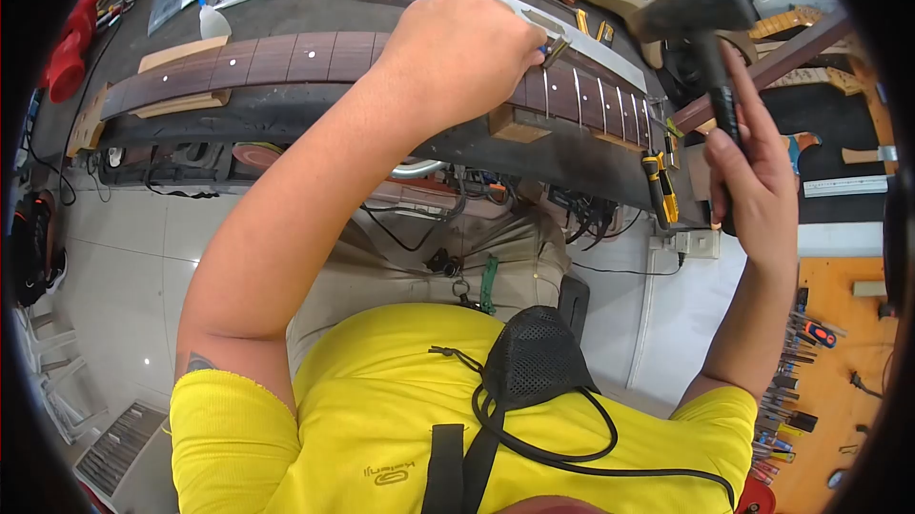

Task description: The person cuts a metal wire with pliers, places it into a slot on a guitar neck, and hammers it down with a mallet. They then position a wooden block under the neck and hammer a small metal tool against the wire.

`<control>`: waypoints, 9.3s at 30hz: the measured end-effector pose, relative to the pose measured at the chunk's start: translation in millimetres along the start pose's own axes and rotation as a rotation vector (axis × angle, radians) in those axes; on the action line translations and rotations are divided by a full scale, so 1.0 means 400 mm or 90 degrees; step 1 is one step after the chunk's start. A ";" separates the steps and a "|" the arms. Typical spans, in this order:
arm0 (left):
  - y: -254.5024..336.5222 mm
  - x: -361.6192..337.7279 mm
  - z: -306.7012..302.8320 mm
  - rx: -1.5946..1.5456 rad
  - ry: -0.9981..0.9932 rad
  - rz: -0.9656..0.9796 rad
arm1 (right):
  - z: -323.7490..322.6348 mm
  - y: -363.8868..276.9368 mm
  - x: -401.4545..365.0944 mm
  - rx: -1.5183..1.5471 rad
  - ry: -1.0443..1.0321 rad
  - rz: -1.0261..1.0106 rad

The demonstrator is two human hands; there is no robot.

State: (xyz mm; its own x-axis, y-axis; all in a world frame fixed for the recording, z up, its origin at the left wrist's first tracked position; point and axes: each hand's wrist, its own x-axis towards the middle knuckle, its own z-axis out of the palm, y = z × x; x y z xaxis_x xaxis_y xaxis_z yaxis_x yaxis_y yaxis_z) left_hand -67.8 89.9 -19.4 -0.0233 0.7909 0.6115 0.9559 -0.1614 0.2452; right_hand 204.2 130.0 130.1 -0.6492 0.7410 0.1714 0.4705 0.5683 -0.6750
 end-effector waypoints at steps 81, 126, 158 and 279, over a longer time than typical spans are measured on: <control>-0.043 0.051 -0.077 -0.098 -0.230 0.052 | 0.107 0.025 0.048 -0.146 -0.019 -0.035; -0.074 0.061 -0.049 -0.157 -0.193 0.111 | 0.128 0.274 0.141 0.378 0.031 0.122; -0.272 -0.430 -0.242 0.092 0.312 -0.647 | 0.098 0.336 0.139 0.416 0.026 0.083; -0.049 0.010 -0.025 -0.155 -0.109 0.034 | 0.098 0.005 0.043 0.024 0.026 0.051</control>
State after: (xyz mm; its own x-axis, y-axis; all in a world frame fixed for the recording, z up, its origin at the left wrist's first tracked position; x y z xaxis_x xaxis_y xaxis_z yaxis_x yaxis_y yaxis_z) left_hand -89.6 90.4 -14.4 0.0941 0.8621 0.4979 0.8560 -0.3254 0.4017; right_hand 170.6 129.9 103.7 -0.5846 0.7983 0.1446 0.4967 0.4931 -0.7142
